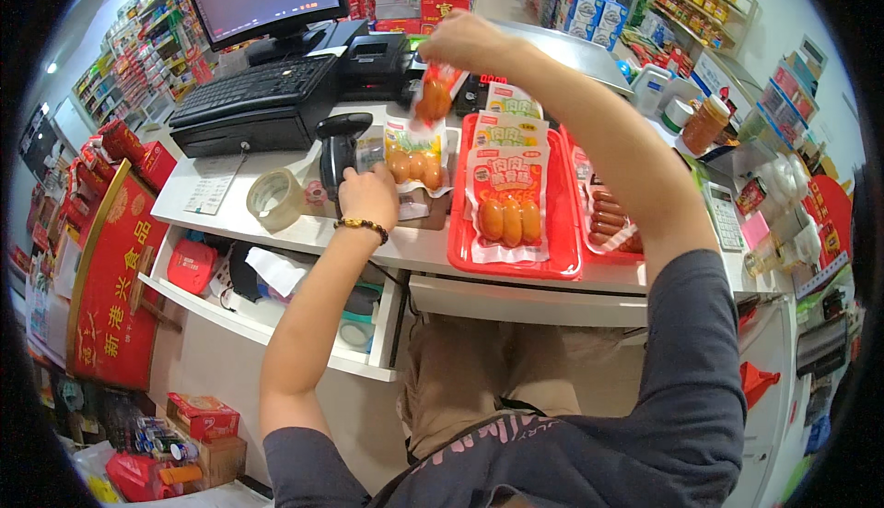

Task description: The person tapes a package of snacks at the checkout counter, then carries it to a shelf and places it among other items. They pick up two red trays containing packaged sausages, return to the counter, scan the items with a barcode scanner, and write on a paper note.

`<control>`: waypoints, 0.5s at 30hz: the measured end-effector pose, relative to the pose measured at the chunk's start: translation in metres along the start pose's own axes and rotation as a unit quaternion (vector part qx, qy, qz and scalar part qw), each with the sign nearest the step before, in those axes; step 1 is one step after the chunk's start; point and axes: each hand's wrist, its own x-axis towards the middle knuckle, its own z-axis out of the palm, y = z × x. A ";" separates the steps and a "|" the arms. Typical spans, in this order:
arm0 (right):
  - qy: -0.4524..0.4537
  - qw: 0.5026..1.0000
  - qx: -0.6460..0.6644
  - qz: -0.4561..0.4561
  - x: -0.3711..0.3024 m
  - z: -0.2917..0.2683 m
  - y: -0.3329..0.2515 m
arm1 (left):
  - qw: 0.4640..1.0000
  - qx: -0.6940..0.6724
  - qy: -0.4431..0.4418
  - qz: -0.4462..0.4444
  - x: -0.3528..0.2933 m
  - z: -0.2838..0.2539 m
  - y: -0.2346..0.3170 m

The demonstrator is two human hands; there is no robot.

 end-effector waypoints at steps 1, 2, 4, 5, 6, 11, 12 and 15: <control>0.021 1.000 -0.006 0.016 -0.009 -0.014 0.003 | 1.000 0.005 -0.012 -0.006 0.000 -0.004 0.001; 0.035 0.998 0.035 0.034 -0.019 -0.029 0.007 | 0.999 0.008 -0.037 -0.011 0.005 -0.001 -0.001; 0.044 0.992 0.088 0.075 -0.040 -0.053 0.019 | 0.996 0.025 -0.079 -0.036 0.012 -0.001 0.002; 0.080 0.986 0.134 0.065 -0.049 -0.046 0.034 | 0.994 0.021 -0.099 -0.047 0.015 -0.001 0.006; 0.085 0.980 0.174 0.053 -0.060 -0.052 0.041 | 0.994 0.007 -0.096 -0.058 0.016 -0.005 0.008; -0.116 0.916 0.379 0.067 -0.095 -0.096 0.029 | 0.980 -0.079 -0.137 -0.118 0.030 -0.012 -0.004; -0.142 0.914 0.376 0.052 -0.103 -0.094 0.021 | 0.979 -0.102 -0.126 -0.125 0.033 -0.012 -0.002; -0.191 0.932 0.307 -0.032 -0.111 -0.065 -0.007 | 0.968 -0.188 -0.075 -0.148 0.042 -0.008 -0.003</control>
